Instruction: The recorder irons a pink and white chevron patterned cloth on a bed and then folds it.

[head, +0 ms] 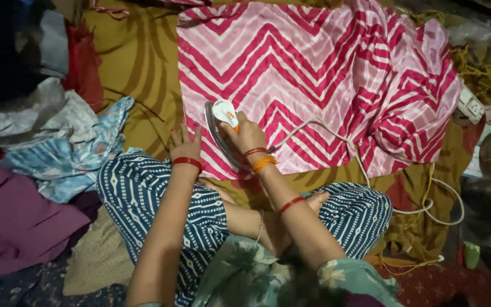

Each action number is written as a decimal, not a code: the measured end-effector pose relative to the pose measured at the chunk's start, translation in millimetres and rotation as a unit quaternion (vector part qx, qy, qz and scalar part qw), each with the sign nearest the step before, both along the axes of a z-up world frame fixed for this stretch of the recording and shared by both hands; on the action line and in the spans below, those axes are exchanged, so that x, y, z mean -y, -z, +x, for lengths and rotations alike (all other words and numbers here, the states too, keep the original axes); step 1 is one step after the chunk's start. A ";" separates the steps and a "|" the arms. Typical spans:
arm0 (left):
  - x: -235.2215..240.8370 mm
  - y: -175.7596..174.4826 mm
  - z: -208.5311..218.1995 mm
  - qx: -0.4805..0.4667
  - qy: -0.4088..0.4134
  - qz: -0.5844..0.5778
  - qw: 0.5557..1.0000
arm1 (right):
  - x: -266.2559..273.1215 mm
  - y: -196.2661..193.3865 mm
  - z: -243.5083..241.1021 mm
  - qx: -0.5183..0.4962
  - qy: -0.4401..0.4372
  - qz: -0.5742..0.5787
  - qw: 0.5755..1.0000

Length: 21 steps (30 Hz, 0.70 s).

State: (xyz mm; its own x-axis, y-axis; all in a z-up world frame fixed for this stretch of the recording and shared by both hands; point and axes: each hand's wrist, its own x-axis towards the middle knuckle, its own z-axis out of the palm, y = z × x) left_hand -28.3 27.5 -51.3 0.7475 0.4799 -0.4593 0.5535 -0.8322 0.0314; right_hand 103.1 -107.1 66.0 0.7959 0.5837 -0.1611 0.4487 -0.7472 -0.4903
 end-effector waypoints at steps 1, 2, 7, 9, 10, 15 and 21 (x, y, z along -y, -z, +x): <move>-2.2 -27.0 0.0 0.000 0.000 0.000 1.000 | 5.1 -2.7 -7.5 0.000 0.000 0.000 1.000; -5.0 -53.8 0.7 0.022 -0.021 -0.077 0.997 | 9.5 -5.1 -14.1 0.001 -0.007 0.004 1.000; -11.0 -44.7 13.8 0.233 -0.131 -0.158 0.950 | 40.6 -23.7 -54.0 0.011 -0.067 0.048 0.997; -12.1 -40.2 22.6 0.363 -0.193 -0.140 0.901 | 45.0 -27.9 -61.9 0.003 -0.104 0.067 0.992; -11.6 -43.7 24.6 0.360 -0.193 -0.144 0.901 | 42.5 -29.7 -61.4 0.002 -0.102 0.064 0.993; -15.1 -52.9 30.7 0.397 -0.226 -0.111 0.883 | 25.3 -23.2 -51.3 -0.010 -0.077 0.018 0.997; -10.2 -43.5 22.4 0.446 -0.272 -0.170 0.836 | -15.0 -11.0 -18.0 0.002 -0.041 0.013 0.999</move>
State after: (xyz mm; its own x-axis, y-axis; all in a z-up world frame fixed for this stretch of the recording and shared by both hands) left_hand -5.9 37.7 -7.8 0.5793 0.8150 -0.0146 0.4778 -0.3251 0.8161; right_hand 85.1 -92.1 77.0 0.7454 0.6514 -0.1417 0.5110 -0.6948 -0.5060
